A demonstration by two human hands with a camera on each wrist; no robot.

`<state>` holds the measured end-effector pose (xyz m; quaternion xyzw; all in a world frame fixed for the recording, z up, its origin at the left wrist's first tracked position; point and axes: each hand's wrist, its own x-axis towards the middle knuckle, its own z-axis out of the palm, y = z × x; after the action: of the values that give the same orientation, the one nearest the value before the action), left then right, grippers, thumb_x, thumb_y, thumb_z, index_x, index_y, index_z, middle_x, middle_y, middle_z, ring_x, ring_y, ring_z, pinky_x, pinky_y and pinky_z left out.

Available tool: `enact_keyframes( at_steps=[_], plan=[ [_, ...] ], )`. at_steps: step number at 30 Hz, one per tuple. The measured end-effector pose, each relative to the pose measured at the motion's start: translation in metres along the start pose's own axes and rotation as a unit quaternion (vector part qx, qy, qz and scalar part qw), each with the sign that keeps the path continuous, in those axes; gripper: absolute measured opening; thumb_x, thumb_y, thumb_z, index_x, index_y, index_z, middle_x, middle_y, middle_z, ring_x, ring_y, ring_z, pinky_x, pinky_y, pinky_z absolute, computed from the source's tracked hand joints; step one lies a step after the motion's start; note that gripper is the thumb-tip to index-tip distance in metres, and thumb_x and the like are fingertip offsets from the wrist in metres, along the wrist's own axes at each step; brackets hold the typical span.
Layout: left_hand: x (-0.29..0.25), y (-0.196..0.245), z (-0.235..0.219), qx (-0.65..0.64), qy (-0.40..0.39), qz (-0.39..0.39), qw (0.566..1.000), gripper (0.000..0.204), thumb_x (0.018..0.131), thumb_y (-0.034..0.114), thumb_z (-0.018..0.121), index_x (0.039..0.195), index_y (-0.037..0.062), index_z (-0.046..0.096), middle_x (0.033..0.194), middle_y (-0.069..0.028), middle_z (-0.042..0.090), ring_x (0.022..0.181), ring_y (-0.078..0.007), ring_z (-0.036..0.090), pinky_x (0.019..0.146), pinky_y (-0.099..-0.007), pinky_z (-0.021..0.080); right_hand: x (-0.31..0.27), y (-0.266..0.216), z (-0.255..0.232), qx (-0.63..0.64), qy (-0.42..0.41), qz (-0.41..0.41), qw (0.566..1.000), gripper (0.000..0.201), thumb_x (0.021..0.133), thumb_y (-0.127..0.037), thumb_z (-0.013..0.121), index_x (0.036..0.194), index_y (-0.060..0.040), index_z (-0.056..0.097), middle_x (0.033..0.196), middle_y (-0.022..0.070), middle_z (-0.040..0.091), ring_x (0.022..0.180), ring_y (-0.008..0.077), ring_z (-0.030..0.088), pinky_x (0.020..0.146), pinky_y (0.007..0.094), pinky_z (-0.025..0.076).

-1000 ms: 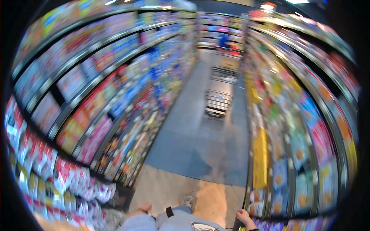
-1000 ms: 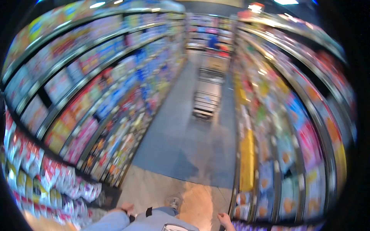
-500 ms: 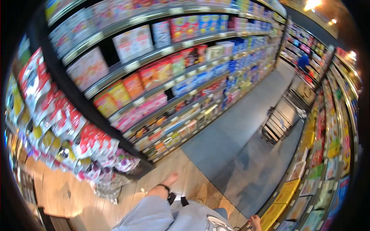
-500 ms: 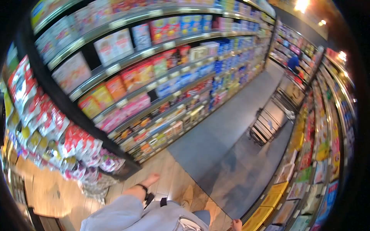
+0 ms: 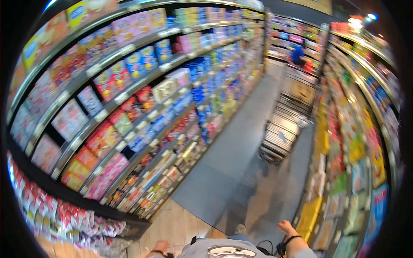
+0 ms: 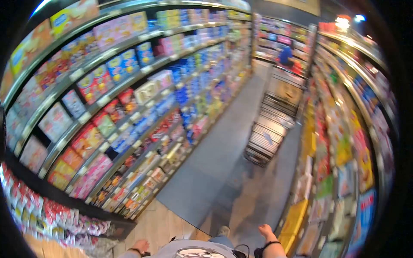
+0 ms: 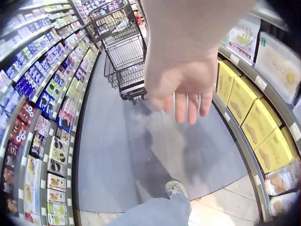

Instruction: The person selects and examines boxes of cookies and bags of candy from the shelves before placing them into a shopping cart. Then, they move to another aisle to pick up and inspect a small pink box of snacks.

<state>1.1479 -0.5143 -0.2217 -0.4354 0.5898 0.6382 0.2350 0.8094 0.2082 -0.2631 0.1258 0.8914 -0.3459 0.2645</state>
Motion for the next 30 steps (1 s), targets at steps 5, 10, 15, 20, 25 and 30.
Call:
enact_keyframes(
  at_steps=[5, 10, 15, 20, 25, 30],
  plan=[
    [0.046, 0.159, 0.11, 0.207, 0.196, 0.172, 0.943, 0.028, 0.082, 0.029, 0.055, 0.073, 0.0033, 0.064, 0.067, -0.0083, 0.063, 0.061, -0.0177, 0.059, 0.059, -0.0317, 0.047, 0.089, -0.029, -0.086, 0.175, -0.045, 0.069, 0.981, 0.016, 0.083, -0.011, 0.049, 0.077, 0.0022, 0.056, 0.053, 0.0109, 0.054, 0.04, 0.0219, 0.053, 0.032, 0.0327, 0.036],
    [0.043, 0.255, 0.163, 0.103, 0.177, 0.263, 0.943, 0.03, 0.087, 0.027, 0.049, 0.077, 0.0026, 0.064, 0.071, -0.0096, 0.065, 0.066, -0.0207, 0.06, 0.065, -0.0336, 0.048, 0.165, -0.069, -0.121, 0.081, -0.078, 0.014, 0.994, 0.027, 0.086, -0.023, 0.053, 0.082, 0.0025, 0.059, 0.062, 0.0097, 0.058, 0.049, 0.0199, 0.055, 0.041, 0.0324, 0.041],
    [0.091, 0.212, 0.151, 0.128, 0.19, 0.141, 0.963, 0.034, 0.085, 0.03, 0.048, 0.072, 0.004, 0.066, 0.066, -0.0085, 0.064, 0.064, -0.0207, 0.06, 0.065, -0.0347, 0.048, 0.242, -0.126, -0.142, 0.013, -0.063, -0.011, 0.998, 0.037, 0.088, -0.034, 0.057, 0.086, 0.0025, 0.062, 0.067, 0.0099, 0.061, 0.051, 0.0188, 0.055, 0.046, 0.033, 0.044],
    [0.06, 0.238, 0.175, 0.017, 0.218, -0.084, 0.972, 0.038, 0.083, 0.035, 0.046, 0.076, 0.004, 0.067, 0.069, -0.0094, 0.065, 0.063, -0.0196, 0.061, 0.06, -0.0357, 0.049, 0.325, -0.214, -0.171, 0.074, -0.032, -0.048, 0.996, 0.015, 0.085, -0.007, 0.044, 0.081, 0.0021, 0.055, 0.053, 0.0117, 0.053, 0.039, 0.0218, 0.052, 0.033, 0.0332, 0.038],
    [0.134, 0.255, 0.172, 0.024, 0.244, -0.072, 0.967, 0.035, 0.083, 0.033, 0.051, 0.09, 0.0017, 0.065, 0.08, -0.0078, 0.066, 0.069, -0.018, 0.062, 0.06, -0.0348, 0.049, 0.399, -0.289, -0.218, 0.089, 0.127, -0.208, 0.966, 0.013, 0.08, -0.002, 0.05, 0.092, 0.0011, 0.055, 0.068, 0.0115, 0.054, 0.053, 0.0233, 0.055, 0.05, 0.0365, 0.047],
    [0.133, 0.374, 0.199, -0.053, 0.248, 0.029, 0.967, 0.036, 0.083, 0.033, 0.056, 0.1, 0.0015, 0.06, 0.084, -0.0097, 0.065, 0.07, -0.018, 0.06, 0.065, -0.0336, 0.048, 0.445, -0.413, -0.298, -0.058, 0.248, -0.234, 0.938, 0.036, 0.078, 0.002, 0.05, 0.114, 0.0007, 0.048, 0.1, 0.0169, 0.055, 0.092, 0.0296, 0.056, 0.079, 0.0374, 0.045]
  ],
)
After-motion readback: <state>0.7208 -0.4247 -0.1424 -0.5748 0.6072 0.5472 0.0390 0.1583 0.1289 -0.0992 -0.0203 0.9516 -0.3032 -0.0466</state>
